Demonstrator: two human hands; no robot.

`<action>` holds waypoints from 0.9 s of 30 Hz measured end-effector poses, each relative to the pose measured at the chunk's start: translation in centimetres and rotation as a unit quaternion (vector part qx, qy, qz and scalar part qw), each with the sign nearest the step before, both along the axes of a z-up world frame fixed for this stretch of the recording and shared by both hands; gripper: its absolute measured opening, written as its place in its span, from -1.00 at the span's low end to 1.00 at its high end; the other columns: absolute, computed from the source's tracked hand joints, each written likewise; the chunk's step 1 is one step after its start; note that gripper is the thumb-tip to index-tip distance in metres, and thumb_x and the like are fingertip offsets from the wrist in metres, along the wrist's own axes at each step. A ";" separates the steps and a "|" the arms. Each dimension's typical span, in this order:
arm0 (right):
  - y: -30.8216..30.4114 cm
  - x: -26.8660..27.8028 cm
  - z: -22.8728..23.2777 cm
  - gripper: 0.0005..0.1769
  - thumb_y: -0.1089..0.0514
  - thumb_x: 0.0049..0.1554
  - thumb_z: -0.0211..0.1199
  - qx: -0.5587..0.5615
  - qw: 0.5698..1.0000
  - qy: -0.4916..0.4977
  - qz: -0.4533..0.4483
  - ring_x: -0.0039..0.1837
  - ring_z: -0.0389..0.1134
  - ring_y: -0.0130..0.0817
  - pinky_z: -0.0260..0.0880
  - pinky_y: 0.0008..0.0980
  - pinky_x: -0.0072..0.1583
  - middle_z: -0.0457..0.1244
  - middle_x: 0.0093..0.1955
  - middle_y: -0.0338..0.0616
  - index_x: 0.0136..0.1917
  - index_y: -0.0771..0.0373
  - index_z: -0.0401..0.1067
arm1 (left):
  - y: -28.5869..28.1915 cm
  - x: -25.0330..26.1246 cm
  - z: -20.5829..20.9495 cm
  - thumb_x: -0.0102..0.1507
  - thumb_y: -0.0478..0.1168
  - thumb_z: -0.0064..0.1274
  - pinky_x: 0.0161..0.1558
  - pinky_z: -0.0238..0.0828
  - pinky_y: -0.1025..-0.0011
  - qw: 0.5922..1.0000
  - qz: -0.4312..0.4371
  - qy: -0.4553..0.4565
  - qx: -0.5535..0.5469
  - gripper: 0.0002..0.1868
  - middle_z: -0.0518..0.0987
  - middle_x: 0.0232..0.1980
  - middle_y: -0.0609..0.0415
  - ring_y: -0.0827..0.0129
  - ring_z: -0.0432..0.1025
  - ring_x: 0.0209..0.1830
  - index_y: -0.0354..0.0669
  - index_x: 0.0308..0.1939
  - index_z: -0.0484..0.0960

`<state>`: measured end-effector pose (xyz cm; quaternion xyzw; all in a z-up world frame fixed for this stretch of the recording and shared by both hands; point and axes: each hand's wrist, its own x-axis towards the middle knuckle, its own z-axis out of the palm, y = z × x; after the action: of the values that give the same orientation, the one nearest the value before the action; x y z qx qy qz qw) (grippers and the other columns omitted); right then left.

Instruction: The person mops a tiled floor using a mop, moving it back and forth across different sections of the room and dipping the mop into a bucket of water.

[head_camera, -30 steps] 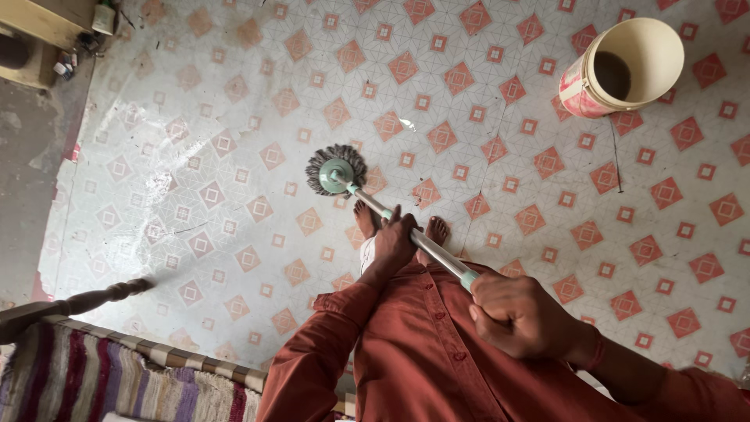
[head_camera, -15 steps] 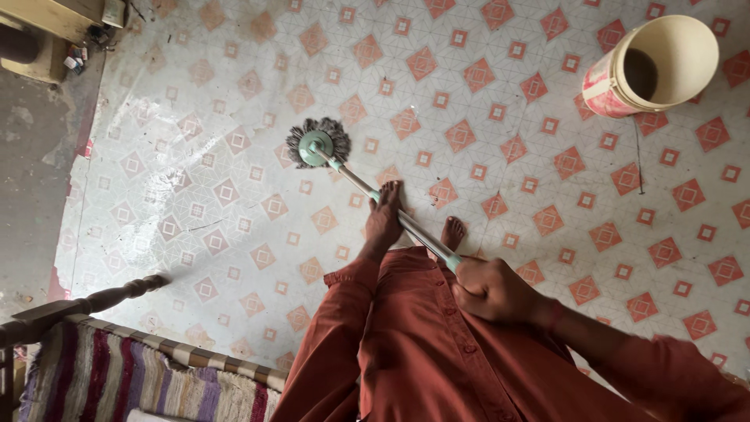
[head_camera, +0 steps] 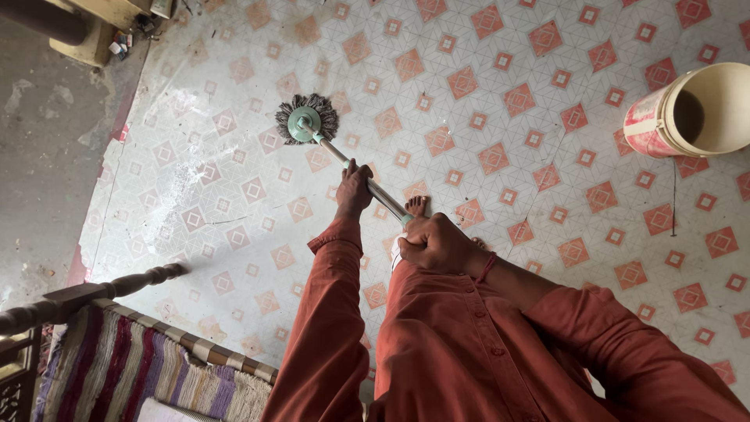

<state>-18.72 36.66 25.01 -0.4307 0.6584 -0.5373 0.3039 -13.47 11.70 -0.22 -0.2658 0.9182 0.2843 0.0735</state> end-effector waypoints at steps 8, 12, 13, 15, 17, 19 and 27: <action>5.6 0.5 2.4 -0.45 0.22 0.10 0.28 0.060 0.998 0.036 -0.005 -0.50 0.03 -0.42 0.09 -0.26 -0.38 0.00 -0.58 -0.18 -0.57 0.29 0.05 | 6.5 1.0 0.1 0.20 -0.21 0.15 0.10 0.46 -0.08 0.999 0.022 0.044 0.013 -0.85 0.20 0.53 -0.30 -0.44 0.19 0.42 0.09 -0.16 0.59; 10.6 1.5 5.5 -0.56 0.21 0.11 0.27 0.034 0.998 0.061 -0.006 -0.39 0.06 -0.29 0.14 -0.25 -0.30 0.01 -0.43 -0.05 -0.44 0.36 0.09 | 12.3 2.1 3.1 0.19 -0.04 0.21 0.11 0.43 -0.15 0.998 -0.005 0.038 0.048 -0.76 0.24 0.45 -0.44 -0.48 0.24 0.34 0.02 -0.16 0.56; 11.9 1.8 6.2 -0.56 0.21 0.11 0.27 0.031 0.997 0.066 -0.005 -0.39 0.06 -0.29 0.14 -0.25 -0.30 0.01 -0.43 -0.05 -0.44 0.36 0.09 | 14.0 2.8 3.7 0.23 0.05 0.24 0.05 0.43 -0.18 0.997 0.004 0.027 0.073 -0.70 0.22 0.44 -0.46 -0.47 0.24 0.34 -0.01 -0.17 0.56; 14.7 2.3 7.5 -0.55 0.23 0.11 0.23 0.065 0.997 0.029 -0.009 -0.41 0.05 -0.25 0.15 -0.23 -0.29 -0.03 -0.46 -0.04 -0.45 0.37 0.06 | 17.2 3.0 3.8 0.18 -0.14 0.14 0.07 0.43 -0.19 0.996 -0.006 0.059 0.072 -0.78 0.26 0.45 -0.44 -0.49 0.23 0.35 0.07 -0.09 0.59; 17.3 2.8 8.7 -0.55 0.24 0.12 0.23 0.065 0.997 0.036 -0.013 -0.42 0.04 -0.27 0.13 -0.23 -0.30 -0.04 -0.47 -0.06 -0.45 0.37 0.05 | 20.0 4.1 3.3 0.23 -0.13 0.12 0.19 0.42 -0.18 0.995 -0.043 0.075 0.043 -0.80 0.36 0.40 -0.35 -0.40 0.31 0.34 0.06 -0.07 0.57; 19.8 3.2 9.9 -0.54 0.25 0.12 0.22 0.066 0.997 0.041 -0.013 -0.42 0.03 -0.28 0.11 -0.23 -0.31 -0.04 -0.48 -0.07 -0.46 0.37 0.05 | 22.9 4.6 3.1 0.28 -0.12 0.11 0.30 0.41 -0.18 0.993 -0.074 0.090 0.013 -0.82 0.46 0.35 -0.26 -0.31 0.39 0.34 0.04 -0.06 0.54; 24.3 5.1 10.4 -0.61 0.34 0.12 0.10 0.035 0.996 -0.052 -0.062 -0.36 0.22 -0.38 0.45 -0.32 -0.03 0.10 -0.52 -0.15 -0.49 0.36 0.08 | 27.1 4.5 6.5 0.22 -0.20 0.09 0.19 0.41 -0.19 0.985 -0.076 -0.026 0.153 -0.73 0.33 0.43 -0.31 -0.64 0.19 0.36 -0.01 -0.01 0.48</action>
<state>-13.59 60.97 35.38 -0.3491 0.6856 -0.5535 0.3188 -8.98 38.84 6.32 -0.1880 0.8792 0.4082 0.1583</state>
